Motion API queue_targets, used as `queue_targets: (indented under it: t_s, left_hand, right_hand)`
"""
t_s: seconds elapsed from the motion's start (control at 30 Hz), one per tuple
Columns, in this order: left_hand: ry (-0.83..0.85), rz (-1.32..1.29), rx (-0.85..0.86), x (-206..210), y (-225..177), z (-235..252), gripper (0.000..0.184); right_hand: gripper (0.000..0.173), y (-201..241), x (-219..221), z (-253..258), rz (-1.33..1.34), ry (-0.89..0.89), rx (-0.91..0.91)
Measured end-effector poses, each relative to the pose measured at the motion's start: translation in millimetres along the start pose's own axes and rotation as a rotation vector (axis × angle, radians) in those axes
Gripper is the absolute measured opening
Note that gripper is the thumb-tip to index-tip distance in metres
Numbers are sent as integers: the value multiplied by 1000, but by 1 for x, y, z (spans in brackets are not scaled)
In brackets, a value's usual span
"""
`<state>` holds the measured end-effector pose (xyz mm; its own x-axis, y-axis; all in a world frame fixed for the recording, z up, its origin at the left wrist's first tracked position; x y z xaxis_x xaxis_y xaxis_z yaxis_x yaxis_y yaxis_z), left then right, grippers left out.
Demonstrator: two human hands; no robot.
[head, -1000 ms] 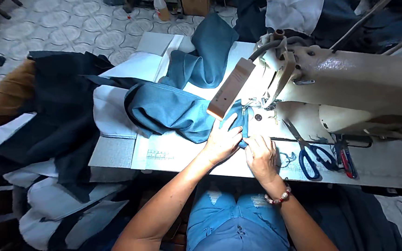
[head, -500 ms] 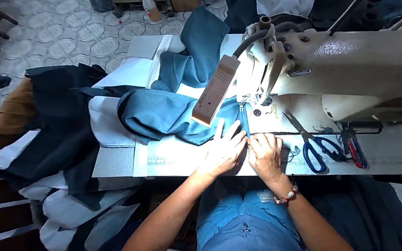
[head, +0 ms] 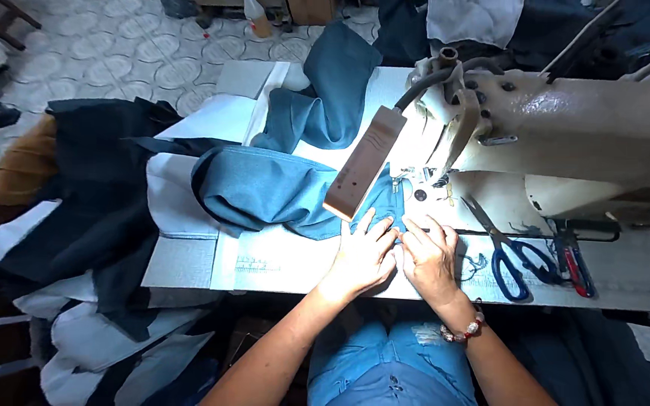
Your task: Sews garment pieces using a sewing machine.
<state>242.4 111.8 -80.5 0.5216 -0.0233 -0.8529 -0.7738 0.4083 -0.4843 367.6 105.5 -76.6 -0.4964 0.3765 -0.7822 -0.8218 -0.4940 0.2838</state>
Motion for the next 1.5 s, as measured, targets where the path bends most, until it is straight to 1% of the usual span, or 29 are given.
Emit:
queue_targets:
  t_s: [0.1, 0.23, 0.3, 0.37, 0.4, 0.47, 0.5, 0.57, 0.6, 0.67, 0.73, 0.8, 0.93, 1.03, 1.17, 1.3, 1.4, 1.5]
  left_hand:
    - [-43, -13, 19, -1, 5, 6, 41]
    - [-29, -9, 19, 0, 12, 15, 40]
    - [-8, 7, 19, 1, 15, 18, 40]
    - [17, 16, 25, 2, 18, 20, 41]
    - [34, 21, 31, 3, 20, 21, 42]
    - [80, 25, 34, 4, 22, 24, 43]
    - [105, 17, 32, 3, 23, 25, 43]
    - [107, 5, 32, 3, 23, 28, 40]
    - [103, 4, 30, 3, 23, 29, 39]
    - [101, 7, 21, 3, 24, 32, 39]
    - [97, 4, 16, 6, 27, 35, 40]
    - [85, 16, 19, 7, 29, 37, 42]
    - [45, 10, 27, 10, 37, 46, 43]
    - [18, -6, 29, 9, 42, 55, 43]
    - [12, -2, 45, 7, 43, 60, 42]
    - [14, 8, 41, 5, 38, 51, 40]
    - [41, -1, 34, 4, 33, 44, 41]
    - [56, 4, 23, 4, 31, 43, 42]
  right_hand:
    - [22, -3, 4, 7, 16, 18, -8]
    - [20, -6, 9, 15, 64, 21, -27]
    - [22, -8, 7, 17, 89, 99, -4]
    - [26, -18, -4, 12, 104, 186, 49]
    - [26, -28, -16, 7, 88, 165, 77]
    - [25, -62, -54, -6, 2, 49, 162]
    - [27, -85, -77, -13, -71, -9, 210]
    - [38, -131, -122, -26, -236, -59, 324]
    - [42, -152, -141, -30, -310, -63, 380]
    - [46, -182, -163, -35, -402, -47, 465]
    - [46, -197, -172, -38, -433, -15, 457]
    - [44, -197, -173, -39, -437, -17, 411]
    - [41, -190, -168, -48, -413, -58, 446]
    - [39, -193, -162, -55, -382, -100, 453]
    - [43, -194, -149, -57, -317, 86, 532]
    - [41, -195, -144, -60, -315, 65, 522]
    - [42, -189, -151, -59, -361, 26, 488]
    - [45, -183, -172, -47, -407, 32, 443]
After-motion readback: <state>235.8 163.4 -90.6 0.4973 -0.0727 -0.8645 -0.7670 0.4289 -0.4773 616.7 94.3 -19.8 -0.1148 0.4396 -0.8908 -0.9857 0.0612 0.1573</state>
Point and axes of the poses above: each hand's wrist, its own z-axis towards the middle knuckle, its own x-axis out of the palm, y = z × x, the point moved 6 cm from there along z, towards the middle knuckle, and after that the axes turned 5 degrees about -x, right-handed, at the moved point
